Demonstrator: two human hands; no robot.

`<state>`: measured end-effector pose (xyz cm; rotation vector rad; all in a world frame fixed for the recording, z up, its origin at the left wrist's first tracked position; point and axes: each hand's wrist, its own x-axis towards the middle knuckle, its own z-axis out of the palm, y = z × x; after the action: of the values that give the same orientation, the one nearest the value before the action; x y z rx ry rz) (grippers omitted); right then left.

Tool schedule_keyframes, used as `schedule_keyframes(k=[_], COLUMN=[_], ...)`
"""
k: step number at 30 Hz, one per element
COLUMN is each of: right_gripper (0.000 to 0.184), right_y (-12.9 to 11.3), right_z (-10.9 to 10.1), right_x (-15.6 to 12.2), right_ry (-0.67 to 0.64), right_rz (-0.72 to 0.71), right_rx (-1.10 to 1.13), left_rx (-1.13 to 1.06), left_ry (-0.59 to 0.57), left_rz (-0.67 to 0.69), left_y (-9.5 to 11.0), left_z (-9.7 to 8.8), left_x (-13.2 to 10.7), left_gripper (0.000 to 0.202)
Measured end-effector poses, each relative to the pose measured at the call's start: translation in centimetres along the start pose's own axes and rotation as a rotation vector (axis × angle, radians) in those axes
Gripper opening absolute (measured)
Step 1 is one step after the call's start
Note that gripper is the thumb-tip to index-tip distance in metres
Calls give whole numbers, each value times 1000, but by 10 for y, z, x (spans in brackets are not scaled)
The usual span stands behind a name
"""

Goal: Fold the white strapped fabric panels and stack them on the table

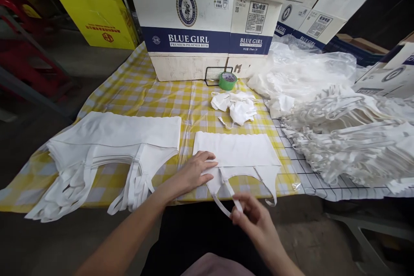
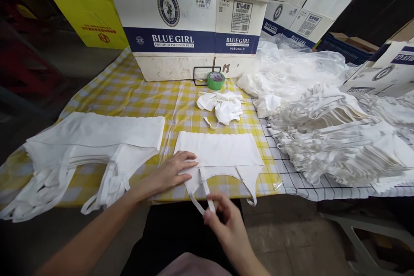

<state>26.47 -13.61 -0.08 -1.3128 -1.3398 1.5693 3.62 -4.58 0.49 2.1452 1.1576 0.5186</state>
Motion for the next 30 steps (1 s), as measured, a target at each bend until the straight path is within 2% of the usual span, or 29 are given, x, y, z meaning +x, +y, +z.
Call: schedule_keyframes(k=[2,5,7,10,12,16,17,19,21,24,27,30], right_gripper=[35,58,65,46,31,27,29,32,30,22,17,18], right_y=[25,61,73,61,37,-12,-19,-27,-27,-24,-23,-24], right_z=[7,18,19,-2,-31,-106,-122,-146,-158,-160,-159,-163], right_x=[-24,-48,-53,-44,-22,56,79,121,155,184,191,185], right_ry=[-13,30,99,107,138,456,514,582,579,521,450,413], right_rz=[35,123,158,114,35,-163,-151,-25,31,39,22,-10], right_rx=[42,218,334,242,5,-610,-741,-879,-890,-837,-755,-637], left_rx=[-7,-50,-48,63,190,446,479,495,462,374,277,191], left_ry=[-33,-23,96,324,389,347,336,322,295,244,250,331], left_rz=[-14,-92,-184,-326,-432,-685,-736,-784,-770,-724,-671,-621], left_y=[-2,-7,-11,-19,-23,-24,-24,-26,-32,-41,-46,-47], left_z=[-4,-12,-19,-24,-23,-17,-17,-18,-23,-31,-35,-35], left_x=[-7,-9,-5,10,23,49,54,61,64,64,65,66], left_gripper=[36,31,30,31,29,32,35,38,33,30,34,30])
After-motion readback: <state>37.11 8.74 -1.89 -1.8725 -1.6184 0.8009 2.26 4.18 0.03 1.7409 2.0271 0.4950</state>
